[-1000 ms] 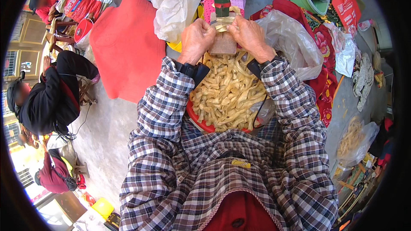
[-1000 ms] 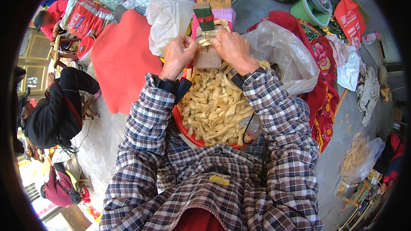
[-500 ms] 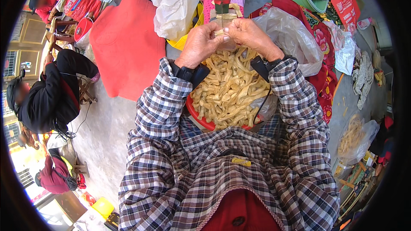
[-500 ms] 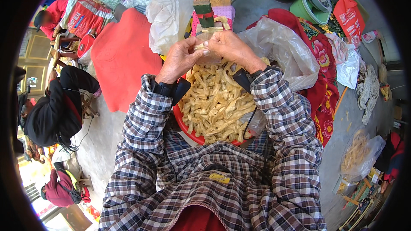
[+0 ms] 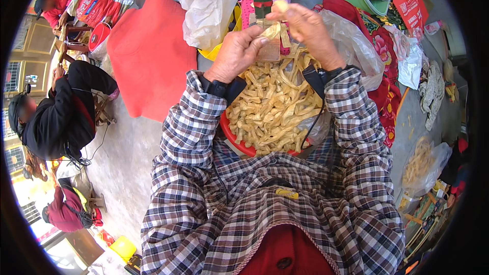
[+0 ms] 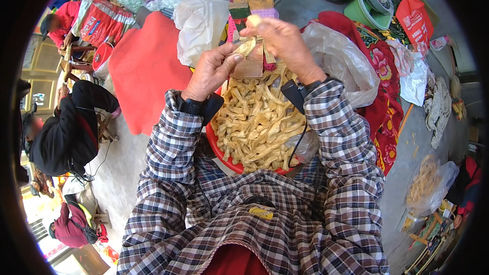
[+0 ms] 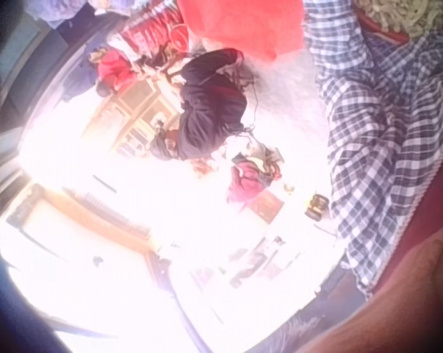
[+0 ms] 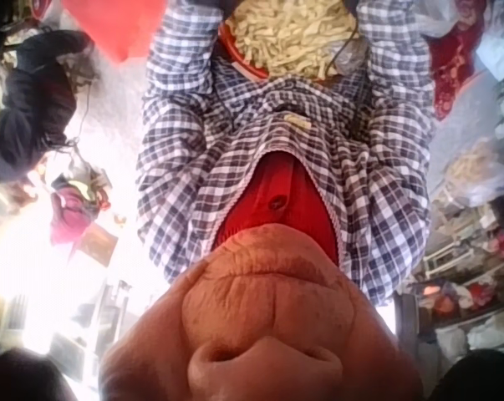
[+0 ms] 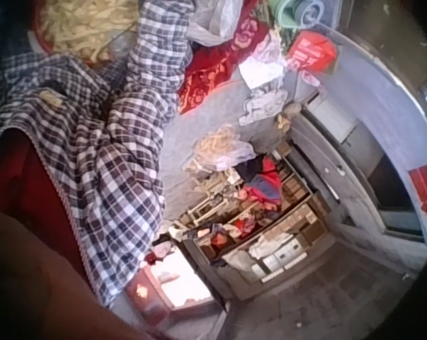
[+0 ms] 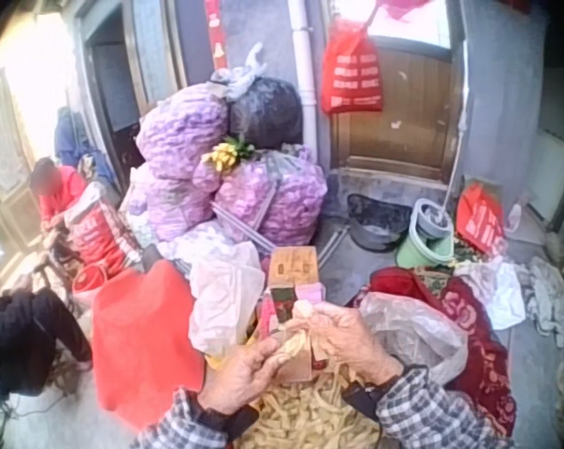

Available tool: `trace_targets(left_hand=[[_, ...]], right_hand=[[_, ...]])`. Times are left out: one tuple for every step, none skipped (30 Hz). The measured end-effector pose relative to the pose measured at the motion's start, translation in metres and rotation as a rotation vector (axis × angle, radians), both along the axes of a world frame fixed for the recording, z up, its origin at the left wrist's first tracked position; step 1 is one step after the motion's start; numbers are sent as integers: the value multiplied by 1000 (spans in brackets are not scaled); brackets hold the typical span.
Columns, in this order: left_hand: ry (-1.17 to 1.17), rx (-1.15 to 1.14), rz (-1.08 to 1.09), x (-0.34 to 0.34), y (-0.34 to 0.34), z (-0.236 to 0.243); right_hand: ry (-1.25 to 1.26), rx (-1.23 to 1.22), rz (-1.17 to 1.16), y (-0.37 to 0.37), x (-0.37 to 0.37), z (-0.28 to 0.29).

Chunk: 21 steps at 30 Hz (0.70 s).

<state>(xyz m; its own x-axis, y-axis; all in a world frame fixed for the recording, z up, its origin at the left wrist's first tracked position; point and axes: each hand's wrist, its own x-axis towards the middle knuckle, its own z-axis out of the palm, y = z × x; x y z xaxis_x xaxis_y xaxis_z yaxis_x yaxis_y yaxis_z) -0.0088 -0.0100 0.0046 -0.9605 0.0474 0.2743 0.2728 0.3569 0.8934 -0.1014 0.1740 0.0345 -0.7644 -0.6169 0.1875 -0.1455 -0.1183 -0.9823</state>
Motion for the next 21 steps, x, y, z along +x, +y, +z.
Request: trace_targets(left_hand=[[81,-38,53,-2,2,1],[162,-76,105,-3,3,2],[262,-116,154,-3,3,3],[271,-201,188,-5,2,3],[301,-290,219,-5,0,3],[290,-384,264,-5,-1,3],[332,-436,238,-5,-1,1],[358,-393,207,-6,-1,-1],[372,-350,179,-6,0,-4],[378,-306,145,-7,1,-6],[312,-210,146,-5,1,-8],[245,-103,123,-5,2,-10],[181,3,88,-6,3,-10],[115,110,54,-6,3,-10],[102,167,52,-6,5,-9],[92,221,50,-6,7,-8],[83,274,47,-6,8,-6],[47,382,27,-6,9,-4],[11,490,5,-6,10,-2],[-39,595,-12,-7,10,0],[-101,655,-11,-7,9,1]], right_hand=[[73,77,-30,-6,5,-5],[172,142,7,-9,8,-8],[272,208,45,-12,11,-11],[347,284,77,-13,12,-12],[394,334,99,-13,15,-14],[374,364,119,-13,14,-15],[348,392,142,-12,14,-15],[310,426,161,-11,13,-15],[229,402,200,-10,11,-14],[135,382,235,-9,10,-14],[32,365,270,-8,9,-14],[31,350,260,-8,9,-15],[15,338,247,-8,8,-15],[20,299,247,-8,9,-16],[82,295,154,-10,10,-17],[169,260,72,-13,11,-18],[203,271,-20,-15,12,-19],[314,249,-49,-16,13,-19],[374,276,-88,-17,14,-19],[432,303,-127,-17,15,-19],[519,242,-138,-19,15,-19]])
